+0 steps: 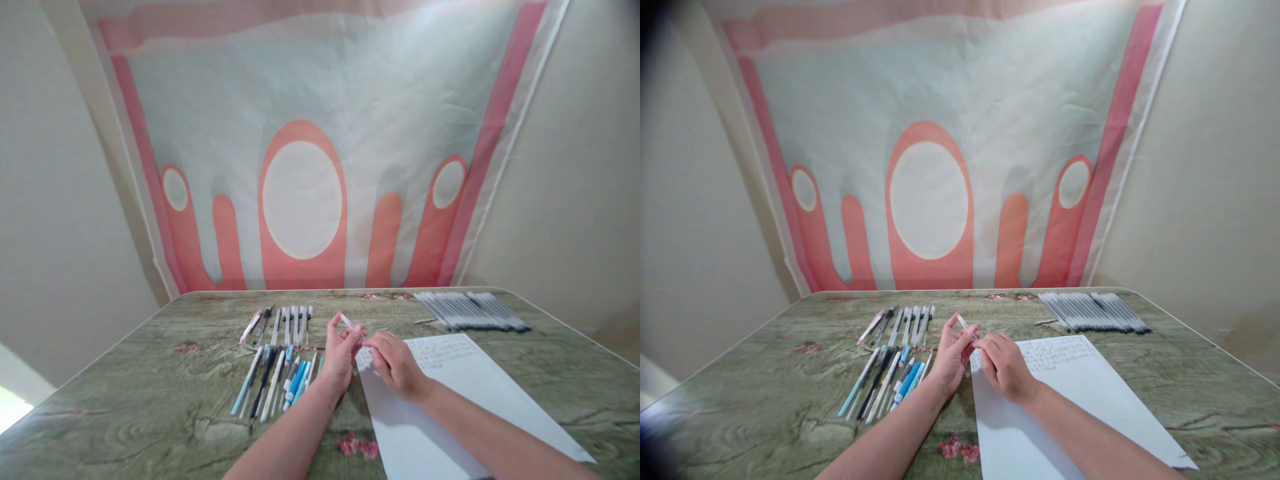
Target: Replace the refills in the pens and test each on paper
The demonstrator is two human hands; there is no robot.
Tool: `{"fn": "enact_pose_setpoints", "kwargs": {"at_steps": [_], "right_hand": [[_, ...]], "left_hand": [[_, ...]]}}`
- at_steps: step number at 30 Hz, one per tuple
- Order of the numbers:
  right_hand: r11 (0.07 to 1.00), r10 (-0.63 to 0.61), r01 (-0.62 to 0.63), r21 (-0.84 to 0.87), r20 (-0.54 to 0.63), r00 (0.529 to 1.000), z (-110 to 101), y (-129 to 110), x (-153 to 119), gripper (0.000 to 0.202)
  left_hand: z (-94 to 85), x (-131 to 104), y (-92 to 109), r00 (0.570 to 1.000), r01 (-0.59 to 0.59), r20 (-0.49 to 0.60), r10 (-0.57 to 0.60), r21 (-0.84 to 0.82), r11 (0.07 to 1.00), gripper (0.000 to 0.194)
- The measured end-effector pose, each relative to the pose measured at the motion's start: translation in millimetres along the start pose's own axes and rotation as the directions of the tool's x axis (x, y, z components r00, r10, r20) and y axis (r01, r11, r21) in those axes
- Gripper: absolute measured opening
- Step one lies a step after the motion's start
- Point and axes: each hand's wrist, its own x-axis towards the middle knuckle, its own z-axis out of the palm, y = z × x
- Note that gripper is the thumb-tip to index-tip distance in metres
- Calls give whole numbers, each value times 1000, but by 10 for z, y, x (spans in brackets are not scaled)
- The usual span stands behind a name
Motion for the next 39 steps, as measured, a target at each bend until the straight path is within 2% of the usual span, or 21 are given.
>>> {"fn": "enact_pose_setpoints", "kwargs": {"at_steps": [3, 14, 27, 36, 39], "right_hand": [[1000, -23, 23, 2, 3, 1000, -1, 0, -11, 20], [997, -70, 70, 15, -16, 997, -5, 2, -25, 21], [992, -119, 118, -33, -9, 993, 23, 27, -27, 19], [990, -105, 107, -87, 18, 994, 32, 49, -22, 18], [993, -47, 51, -104, 46, 998, 11, 10, 22, 20]], "left_hand": [[4, -22, 20, 998, 0, 56, -1, 9, 1000, 66], [-26, -12, 52, 993, 1, 114, 0, -14, 1000, 63], [-30, 20, 132, 990, 57, 125, -58, 10, 998, 64], [-10, 36, 141, 991, 52, 125, -56, 31, 998, 61], [-3, 43, 113, 996, 33, 87, -35, 29, 999, 63]]}}
